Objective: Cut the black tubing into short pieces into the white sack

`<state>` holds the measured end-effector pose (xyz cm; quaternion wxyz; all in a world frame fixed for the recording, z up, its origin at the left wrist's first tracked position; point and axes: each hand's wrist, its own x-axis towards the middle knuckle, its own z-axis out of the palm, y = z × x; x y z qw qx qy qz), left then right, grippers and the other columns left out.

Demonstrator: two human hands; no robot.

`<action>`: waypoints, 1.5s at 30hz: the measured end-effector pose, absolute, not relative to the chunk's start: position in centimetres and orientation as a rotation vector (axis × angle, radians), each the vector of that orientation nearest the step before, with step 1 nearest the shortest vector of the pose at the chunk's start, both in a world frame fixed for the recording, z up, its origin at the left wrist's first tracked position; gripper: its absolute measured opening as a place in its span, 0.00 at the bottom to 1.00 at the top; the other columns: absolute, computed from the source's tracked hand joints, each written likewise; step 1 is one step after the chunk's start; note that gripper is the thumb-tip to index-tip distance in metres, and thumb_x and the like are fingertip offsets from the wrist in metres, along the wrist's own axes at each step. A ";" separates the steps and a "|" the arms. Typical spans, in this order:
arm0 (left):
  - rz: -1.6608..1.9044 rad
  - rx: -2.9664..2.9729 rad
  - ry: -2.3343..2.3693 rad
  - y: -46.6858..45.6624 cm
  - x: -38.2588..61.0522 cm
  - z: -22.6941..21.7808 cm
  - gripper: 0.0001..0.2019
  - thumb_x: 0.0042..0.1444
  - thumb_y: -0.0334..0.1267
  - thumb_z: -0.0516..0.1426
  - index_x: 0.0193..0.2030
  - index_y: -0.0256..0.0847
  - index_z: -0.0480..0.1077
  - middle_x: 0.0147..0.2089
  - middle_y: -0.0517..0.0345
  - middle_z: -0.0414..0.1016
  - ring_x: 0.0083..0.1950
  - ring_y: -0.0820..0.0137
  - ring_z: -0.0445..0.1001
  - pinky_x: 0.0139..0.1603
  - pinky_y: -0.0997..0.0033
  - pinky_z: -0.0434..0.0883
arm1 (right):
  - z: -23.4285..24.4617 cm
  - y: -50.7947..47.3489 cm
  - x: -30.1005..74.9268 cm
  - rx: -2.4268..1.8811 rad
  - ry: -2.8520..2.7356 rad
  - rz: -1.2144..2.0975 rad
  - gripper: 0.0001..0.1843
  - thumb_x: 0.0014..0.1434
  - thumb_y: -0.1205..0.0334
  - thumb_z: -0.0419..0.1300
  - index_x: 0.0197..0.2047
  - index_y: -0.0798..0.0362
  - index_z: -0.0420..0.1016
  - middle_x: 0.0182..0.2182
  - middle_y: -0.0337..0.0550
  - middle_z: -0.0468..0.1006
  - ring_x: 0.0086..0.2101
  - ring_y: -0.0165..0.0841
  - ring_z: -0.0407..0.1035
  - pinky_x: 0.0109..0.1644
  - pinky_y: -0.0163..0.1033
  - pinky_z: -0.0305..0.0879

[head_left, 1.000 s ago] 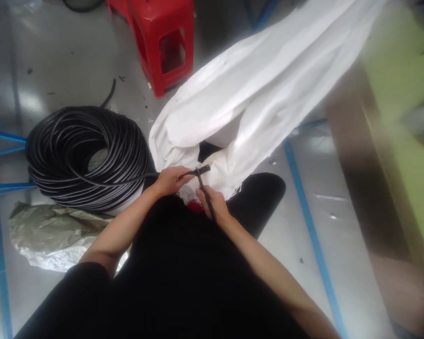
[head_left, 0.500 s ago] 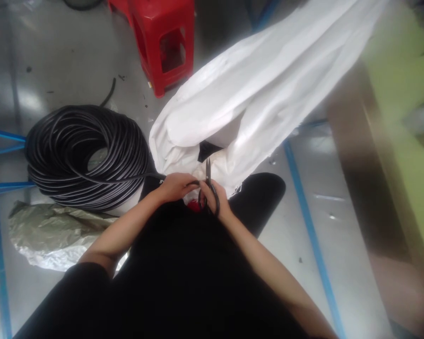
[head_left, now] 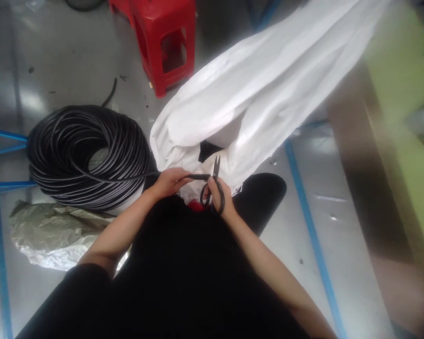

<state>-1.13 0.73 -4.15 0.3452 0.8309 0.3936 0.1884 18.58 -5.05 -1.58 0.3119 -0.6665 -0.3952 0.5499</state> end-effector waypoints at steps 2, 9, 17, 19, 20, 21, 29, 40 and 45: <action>0.515 2.134 1.052 1.0 -1.2 -3.9 0.15 0.64 0.45 0.49 0.41 0.39 0.74 0.33 0.56 0.75 0.35 0.72 0.72 0.37 0.74 0.66 | -2.0 -5.6 19.0 -1.732 -1.143 1.461 0.23 0.60 0.39 0.48 0.37 0.51 0.67 0.19 0.35 0.69 0.22 0.31 0.66 0.28 0.35 0.66; 0.558 2.075 1.146 1.7 -1.4 -3.7 0.15 0.64 0.44 0.50 0.40 0.39 0.74 0.32 0.57 0.74 0.33 0.72 0.71 0.36 0.75 0.66 | -3.1 -7.4 19.2 -1.798 -1.605 1.444 0.17 0.60 0.47 0.51 0.48 0.46 0.67 0.33 0.39 0.76 0.32 0.35 0.70 0.39 0.41 0.66; 0.480 2.065 1.066 0.9 -0.2 -3.3 0.14 0.64 0.43 0.50 0.37 0.39 0.74 0.31 0.58 0.74 0.31 0.73 0.69 0.34 0.75 0.64 | -2.7 -6.3 18.6 -1.837 -1.741 1.398 0.17 0.62 0.49 0.48 0.49 0.47 0.66 0.33 0.41 0.76 0.32 0.38 0.71 0.37 0.41 0.63; 0.469 2.065 1.078 0.9 -0.2 -3.3 0.14 0.63 0.43 0.50 0.37 0.39 0.74 0.30 0.59 0.74 0.31 0.73 0.69 0.34 0.75 0.63 | -2.6 -6.3 18.5 -1.843 -1.753 1.373 0.17 0.63 0.48 0.47 0.45 0.47 0.69 0.30 0.41 0.76 0.30 0.37 0.70 0.36 0.40 0.63; 0.465 2.062 1.080 0.9 -0.2 -3.4 0.14 0.63 0.43 0.50 0.37 0.39 0.74 0.31 0.58 0.74 0.31 0.73 0.69 0.34 0.75 0.63 | -2.6 -6.3 18.5 -1.848 -1.757 1.358 0.17 0.63 0.47 0.46 0.43 0.48 0.69 0.28 0.41 0.76 0.29 0.37 0.70 0.35 0.39 0.63; 0.460 2.055 1.079 0.9 -0.1 -3.4 0.14 0.63 0.43 0.50 0.36 0.39 0.74 0.31 0.59 0.74 0.31 0.73 0.69 0.34 0.75 0.63 | -2.6 -6.4 18.5 -1.855 -1.756 1.341 0.18 0.63 0.46 0.46 0.41 0.48 0.70 0.27 0.40 0.75 0.28 0.36 0.69 0.33 0.38 0.62; 0.477 2.001 1.069 1.8 -0.7 -3.4 0.14 0.63 0.43 0.51 0.37 0.38 0.75 0.31 0.58 0.75 0.31 0.73 0.70 0.34 0.75 0.64 | -2.9 -6.8 18.6 -1.866 -1.673 1.244 0.22 0.61 0.43 0.48 0.29 0.50 0.69 0.21 0.41 0.73 0.25 0.37 0.69 0.30 0.38 0.63; 0.269 2.135 0.948 -0.1 1.1 -3.1 0.13 0.63 0.43 0.50 0.43 0.41 0.74 0.37 0.55 0.77 0.37 0.69 0.73 0.38 0.72 0.66 | -2.0 -5.4 18.2 -1.740 -1.069 1.560 0.22 0.57 0.39 0.54 0.28 0.51 0.65 0.14 0.33 0.66 0.16 0.30 0.63 0.21 0.35 0.63; 0.368 2.153 0.973 -0.4 0.1 -4.0 0.16 0.61 0.46 0.54 0.51 0.40 0.72 0.39 0.53 0.77 0.40 0.67 0.74 0.41 0.70 0.67 | -1.2 -5.3 18.1 -1.811 -0.967 1.507 0.22 0.54 0.39 0.56 0.28 0.51 0.65 0.13 0.32 0.65 0.14 0.29 0.62 0.18 0.34 0.62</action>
